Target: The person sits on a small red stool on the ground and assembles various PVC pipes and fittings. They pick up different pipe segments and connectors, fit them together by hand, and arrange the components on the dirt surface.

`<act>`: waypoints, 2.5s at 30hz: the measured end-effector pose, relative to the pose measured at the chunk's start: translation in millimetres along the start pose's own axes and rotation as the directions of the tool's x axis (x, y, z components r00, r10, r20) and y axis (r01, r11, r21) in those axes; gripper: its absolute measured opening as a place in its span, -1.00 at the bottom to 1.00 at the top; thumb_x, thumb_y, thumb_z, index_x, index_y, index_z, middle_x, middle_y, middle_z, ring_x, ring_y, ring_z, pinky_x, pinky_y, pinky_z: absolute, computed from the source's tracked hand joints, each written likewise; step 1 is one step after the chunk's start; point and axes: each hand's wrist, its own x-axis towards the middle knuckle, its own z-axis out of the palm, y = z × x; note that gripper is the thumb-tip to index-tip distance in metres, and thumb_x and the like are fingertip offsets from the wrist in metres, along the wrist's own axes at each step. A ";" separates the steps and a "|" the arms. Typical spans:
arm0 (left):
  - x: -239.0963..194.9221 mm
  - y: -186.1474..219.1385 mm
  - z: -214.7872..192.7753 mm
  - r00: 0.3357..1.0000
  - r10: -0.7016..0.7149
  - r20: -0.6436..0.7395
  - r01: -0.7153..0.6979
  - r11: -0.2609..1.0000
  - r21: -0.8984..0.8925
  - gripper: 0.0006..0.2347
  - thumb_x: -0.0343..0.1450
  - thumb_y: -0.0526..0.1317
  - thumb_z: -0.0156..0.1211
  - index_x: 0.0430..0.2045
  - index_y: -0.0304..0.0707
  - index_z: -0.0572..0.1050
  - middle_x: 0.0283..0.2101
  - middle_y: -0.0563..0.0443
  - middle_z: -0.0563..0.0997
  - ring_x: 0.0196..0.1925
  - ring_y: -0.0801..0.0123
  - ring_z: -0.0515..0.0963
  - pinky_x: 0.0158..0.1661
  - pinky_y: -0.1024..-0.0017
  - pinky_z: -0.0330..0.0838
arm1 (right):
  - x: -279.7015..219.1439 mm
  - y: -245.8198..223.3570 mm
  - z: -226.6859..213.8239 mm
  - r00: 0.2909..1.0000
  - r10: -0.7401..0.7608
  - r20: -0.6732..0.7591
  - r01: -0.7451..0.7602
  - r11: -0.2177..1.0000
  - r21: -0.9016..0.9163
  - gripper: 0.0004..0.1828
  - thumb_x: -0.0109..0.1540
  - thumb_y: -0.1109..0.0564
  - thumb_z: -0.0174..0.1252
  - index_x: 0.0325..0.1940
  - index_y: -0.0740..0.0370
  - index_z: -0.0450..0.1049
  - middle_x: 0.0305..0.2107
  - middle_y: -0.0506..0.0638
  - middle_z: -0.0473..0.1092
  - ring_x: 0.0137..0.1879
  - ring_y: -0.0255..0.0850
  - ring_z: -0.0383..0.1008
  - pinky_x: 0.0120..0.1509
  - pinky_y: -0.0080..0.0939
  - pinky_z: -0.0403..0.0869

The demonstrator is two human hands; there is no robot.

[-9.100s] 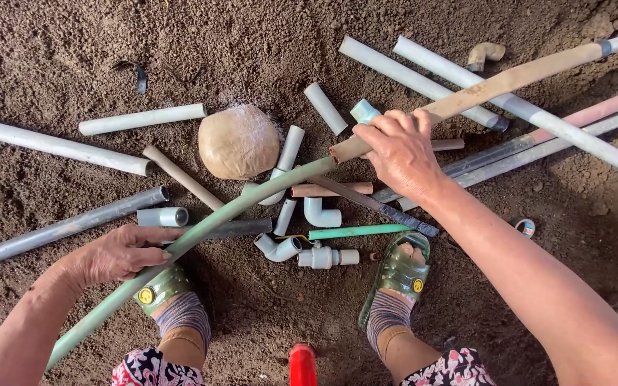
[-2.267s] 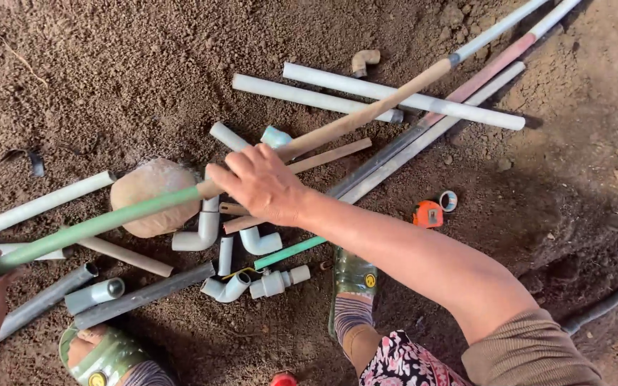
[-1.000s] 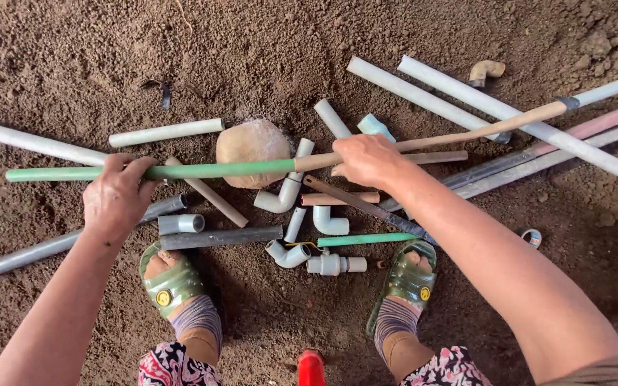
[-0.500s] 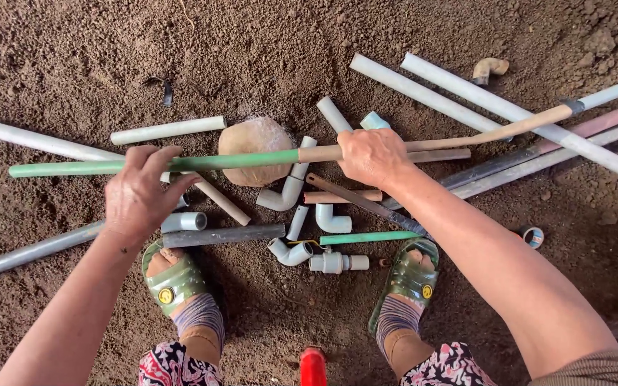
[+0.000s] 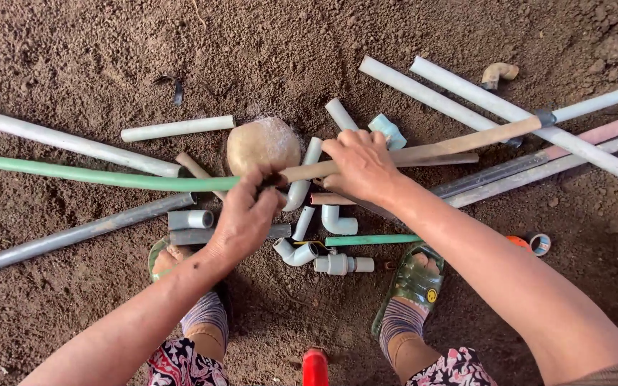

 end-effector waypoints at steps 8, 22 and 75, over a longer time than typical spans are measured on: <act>-5.9 -55.4 4.7 0.983 -0.149 -0.107 0.127 0.974 -0.186 -0.77 0.37 -0.40 -0.11 -0.15 -0.41 0.44 -0.28 -0.24 0.59 -0.37 0.34 0.62 -0.40 0.52 0.53 | -3.7 -2.8 -0.9 0.960 0.173 0.222 -0.164 0.985 -0.056 -0.47 0.16 -0.05 0.17 0.19 -0.02 0.27 -0.08 0.07 0.35 0.09 -0.09 0.30 0.23 0.05 0.08; 1.3 -100.3 -1.6 0.938 -0.331 -0.107 0.312 0.936 -0.162 -0.77 0.38 -0.27 -0.07 -0.15 -0.35 0.44 -0.51 -0.17 0.55 -0.73 0.44 0.43 -0.65 0.48 0.36 | -18.6 -4.8 -29.0 0.974 0.173 0.145 -0.182 0.982 0.053 -0.63 0.22 -0.13 0.04 0.05 0.01 0.37 -0.29 0.04 0.36 -0.03 -0.06 0.39 0.13 -0.07 0.19; 24.1 -78.1 -4.7 0.966 -0.084 -0.244 -0.045 0.876 -0.481 -0.87 0.42 -0.30 0.06 -0.45 -0.43 0.49 -0.63 -0.11 0.50 -0.67 0.43 0.45 -0.72 0.52 0.38 | 52.6 -75.7 -70.7 0.941 -0.002 0.338 -0.204 0.793 0.574 -0.50 0.14 0.03 0.15 0.18 -0.15 0.36 0.04 0.07 0.38 0.15 0.01 0.36 0.23 -0.03 0.30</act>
